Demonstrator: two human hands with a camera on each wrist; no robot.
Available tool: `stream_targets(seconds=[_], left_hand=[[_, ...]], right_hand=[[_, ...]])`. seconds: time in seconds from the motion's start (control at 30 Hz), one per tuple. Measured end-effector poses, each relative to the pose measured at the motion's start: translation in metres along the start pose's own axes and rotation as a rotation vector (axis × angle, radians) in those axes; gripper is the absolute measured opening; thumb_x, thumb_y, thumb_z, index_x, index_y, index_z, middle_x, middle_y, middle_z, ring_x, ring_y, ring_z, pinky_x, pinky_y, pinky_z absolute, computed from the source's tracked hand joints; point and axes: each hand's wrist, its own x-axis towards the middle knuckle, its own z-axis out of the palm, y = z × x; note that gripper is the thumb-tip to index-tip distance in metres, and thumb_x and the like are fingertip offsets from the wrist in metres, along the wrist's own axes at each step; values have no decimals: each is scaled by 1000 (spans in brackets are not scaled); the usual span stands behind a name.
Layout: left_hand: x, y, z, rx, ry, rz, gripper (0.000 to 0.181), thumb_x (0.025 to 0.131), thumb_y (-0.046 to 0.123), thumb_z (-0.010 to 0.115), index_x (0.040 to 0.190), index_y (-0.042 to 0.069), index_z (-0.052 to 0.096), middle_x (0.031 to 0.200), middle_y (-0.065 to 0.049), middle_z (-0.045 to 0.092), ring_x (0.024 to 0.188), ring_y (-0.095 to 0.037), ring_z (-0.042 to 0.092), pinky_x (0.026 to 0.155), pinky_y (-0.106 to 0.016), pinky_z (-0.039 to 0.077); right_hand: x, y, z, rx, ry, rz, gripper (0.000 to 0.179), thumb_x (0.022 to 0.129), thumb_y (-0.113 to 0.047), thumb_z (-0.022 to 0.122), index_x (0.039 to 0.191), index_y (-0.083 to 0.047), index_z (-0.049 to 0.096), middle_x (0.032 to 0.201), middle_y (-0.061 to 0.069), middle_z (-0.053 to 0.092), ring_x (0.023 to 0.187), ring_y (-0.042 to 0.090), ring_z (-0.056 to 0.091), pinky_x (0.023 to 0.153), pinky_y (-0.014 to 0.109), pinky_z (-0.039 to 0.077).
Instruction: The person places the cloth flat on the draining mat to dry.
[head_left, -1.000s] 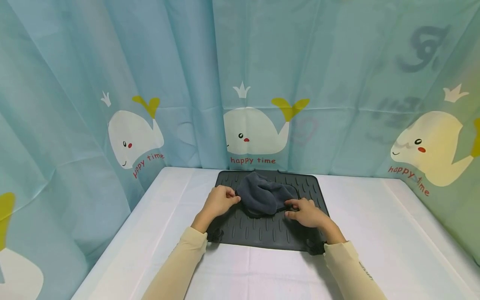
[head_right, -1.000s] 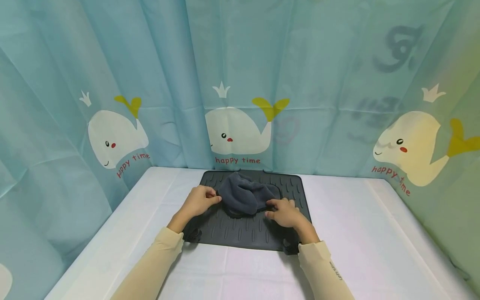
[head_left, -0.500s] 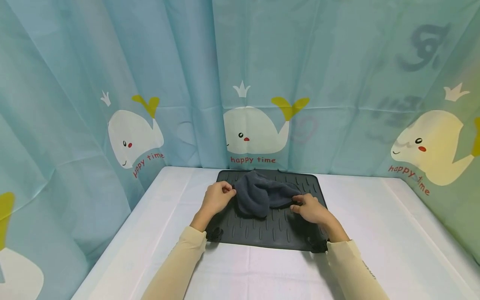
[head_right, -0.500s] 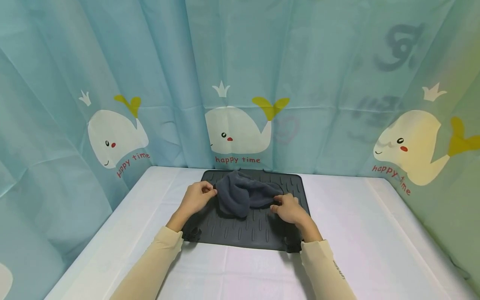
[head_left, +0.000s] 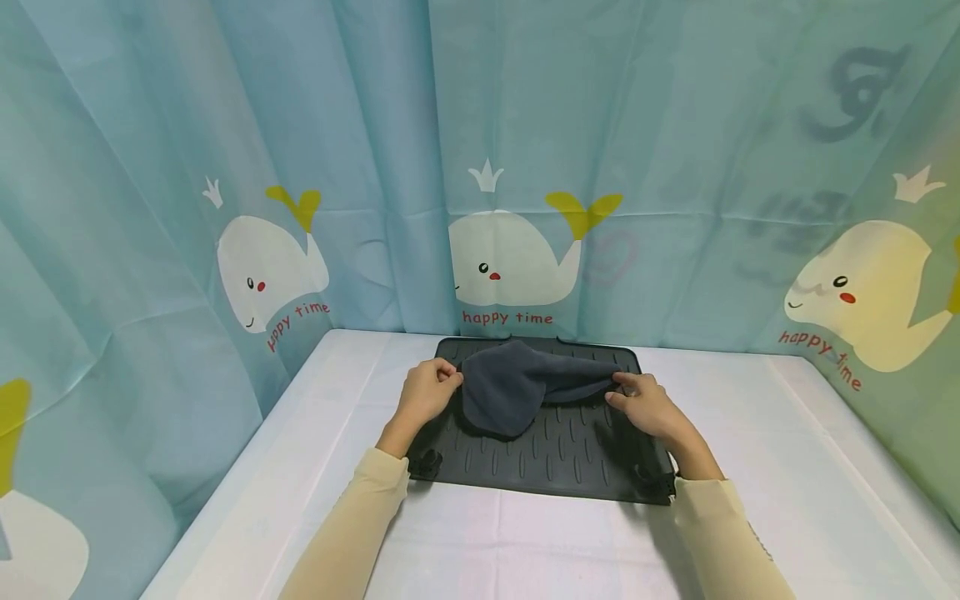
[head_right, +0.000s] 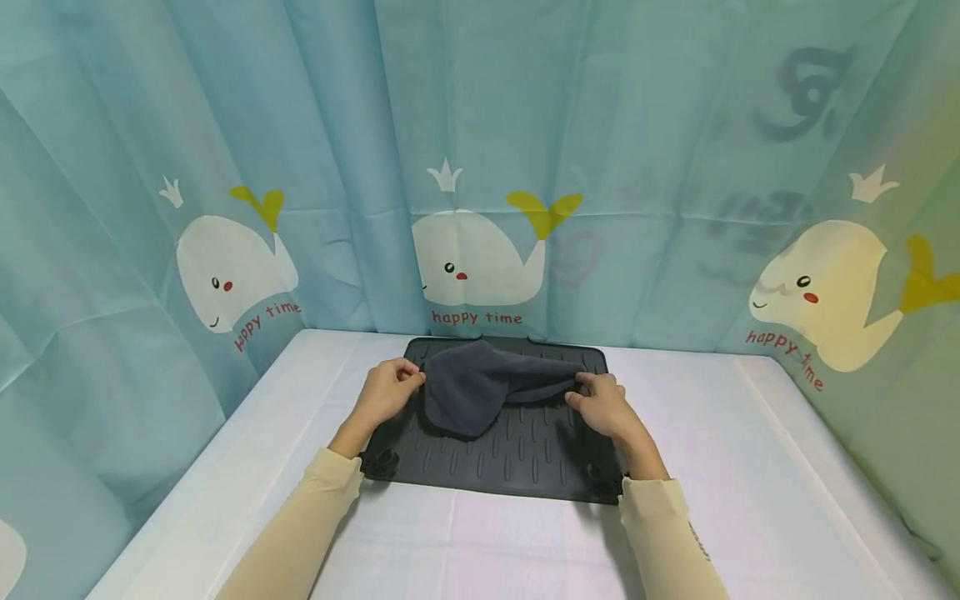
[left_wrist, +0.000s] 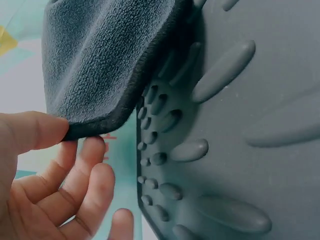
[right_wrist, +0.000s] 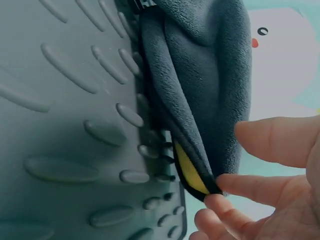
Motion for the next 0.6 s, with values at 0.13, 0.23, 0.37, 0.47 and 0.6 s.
stream_targets(seconds=[0.13, 0.23, 0.37, 0.47, 0.6], left_hand=[[-2, 0, -2, 28, -93, -15, 20, 98, 25, 67, 98, 6, 73, 78, -3, 66, 66, -15, 57, 62, -27, 43], [-3, -2, -4, 53, -200, -31, 23, 98, 28, 68, 84, 9, 69, 69, 1, 58, 58, -13, 47, 57, -26, 38], [-4, -4, -7, 59, -311, -41, 36, 97, 29, 71, 66, 14, 59, 64, 3, 55, 51, -11, 34, 52, -26, 31], [-4, -4, -8, 65, -349, -29, 33, 95, 26, 72, 66, 13, 62, 66, 2, 58, 52, -11, 36, 52, -26, 32], [-4, -6, -9, 85, -397, -17, 30, 94, 21, 73, 67, 14, 62, 62, 4, 51, 53, -11, 38, 53, -26, 33]], right_hand=[[3, 4, 4, -8, -10, 6, 59, 106, -23, 52, 154, 7, 35, 150, 40, 36, 138, 60, 34, 106, 70, 37], [5, 6, 8, 18, -47, -4, 54, 106, -22, 52, 152, 4, 40, 138, 36, 50, 130, 52, 47, 103, 64, 43], [5, 5, 13, 74, -93, -32, 49, 106, -19, 52, 148, 5, 45, 123, 24, 61, 119, 39, 58, 100, 57, 46], [5, 1, 18, 104, -125, -35, 49, 106, -20, 54, 148, 3, 46, 126, 24, 62, 122, 39, 57, 103, 58, 44], [6, -2, 22, 145, -159, -25, 53, 105, -23, 55, 151, 1, 44, 145, 28, 50, 137, 47, 45, 111, 63, 36]])
